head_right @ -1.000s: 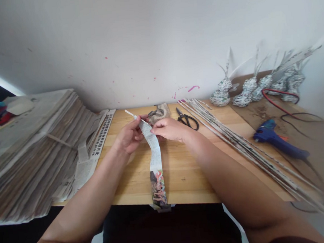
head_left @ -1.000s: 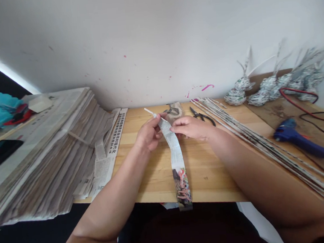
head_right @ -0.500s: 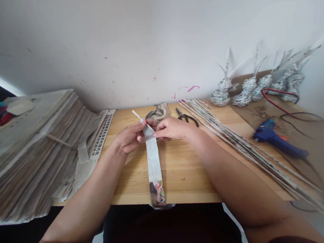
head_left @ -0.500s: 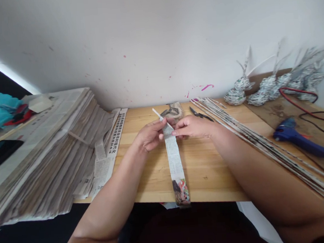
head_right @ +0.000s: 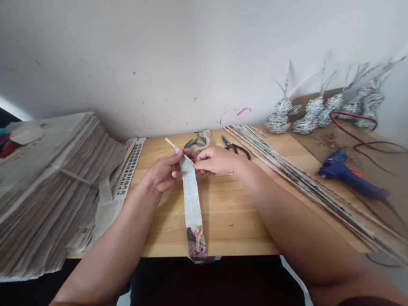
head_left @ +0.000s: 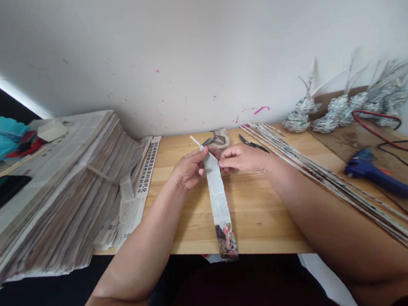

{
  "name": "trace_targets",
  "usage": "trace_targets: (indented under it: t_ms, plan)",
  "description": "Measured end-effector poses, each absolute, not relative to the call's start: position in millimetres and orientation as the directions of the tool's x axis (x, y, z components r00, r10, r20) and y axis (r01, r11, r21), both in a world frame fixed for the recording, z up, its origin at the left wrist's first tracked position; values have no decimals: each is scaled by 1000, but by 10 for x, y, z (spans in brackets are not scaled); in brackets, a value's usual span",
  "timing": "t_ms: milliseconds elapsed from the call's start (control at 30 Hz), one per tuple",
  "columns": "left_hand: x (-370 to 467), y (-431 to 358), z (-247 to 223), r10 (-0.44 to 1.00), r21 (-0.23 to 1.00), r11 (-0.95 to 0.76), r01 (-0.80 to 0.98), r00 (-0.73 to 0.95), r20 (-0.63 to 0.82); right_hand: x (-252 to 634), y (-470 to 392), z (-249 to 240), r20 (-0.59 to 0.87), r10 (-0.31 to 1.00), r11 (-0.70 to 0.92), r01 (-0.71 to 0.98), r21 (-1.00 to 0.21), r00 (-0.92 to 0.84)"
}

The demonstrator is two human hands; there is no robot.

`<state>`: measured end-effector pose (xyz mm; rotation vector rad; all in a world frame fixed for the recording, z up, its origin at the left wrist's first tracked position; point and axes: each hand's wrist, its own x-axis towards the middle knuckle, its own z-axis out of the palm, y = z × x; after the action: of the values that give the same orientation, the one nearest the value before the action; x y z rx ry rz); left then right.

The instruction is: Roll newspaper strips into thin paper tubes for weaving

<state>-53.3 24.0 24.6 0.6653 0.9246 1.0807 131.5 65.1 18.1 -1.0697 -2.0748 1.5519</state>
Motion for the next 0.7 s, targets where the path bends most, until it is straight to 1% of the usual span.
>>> trace_targets:
  t_ms: [67, 100, 167, 267, 333, 400, 500, 567, 633, 700]
  plan:
    - [-552, 247, 243, 938, 831, 347, -434, 180, -297, 1346, 663, 210, -236, 713, 70, 402, -913, -660]
    - [-559, 247, 241, 939, 837, 343, -427, 183, -292, 1356, 669, 225, -240, 723, 58, 403, -913, -648]
    - [-566, 238, 238, 943, 851, 328, -411, 198, -267, 1364, 679, 253, -185, 787, 62, 373, -926, -589]
    - [-558, 202, 227, 933, 859, 340, -383, 249, -258, 1363, 697, 279, -77, 902, 61, 302, -951, -424]
    - [-539, 167, 208, 907, 855, 383, -350, 319, -276, 1371, 705, 288, -58, 911, 40, 229, -973, -407]
    - [-510, 128, 181, 868, 855, 417, -309, 413, -274, 1389, 703, 293, -77, 851, -15, 121, -992, -520]
    - [-456, 77, 148, 805, 862, 445, -243, 530, -267, 1412, 673, 295, -109, 657, -177, -12, -984, -746]
    - [-425, 53, 144, 778, 866, 454, -210, 568, -270, 1410, 651, 285, -103, 572, -257, -58, -965, -814]
    - [-402, 37, 152, 764, 868, 456, -195, 586, -269, 1395, 645, 259, -93, 574, -292, -98, -951, -814]
    - [-388, 26, 164, 761, 872, 450, -191, 592, -263, 1374, 659, 221, -92, 614, -304, -127, -944, -784]
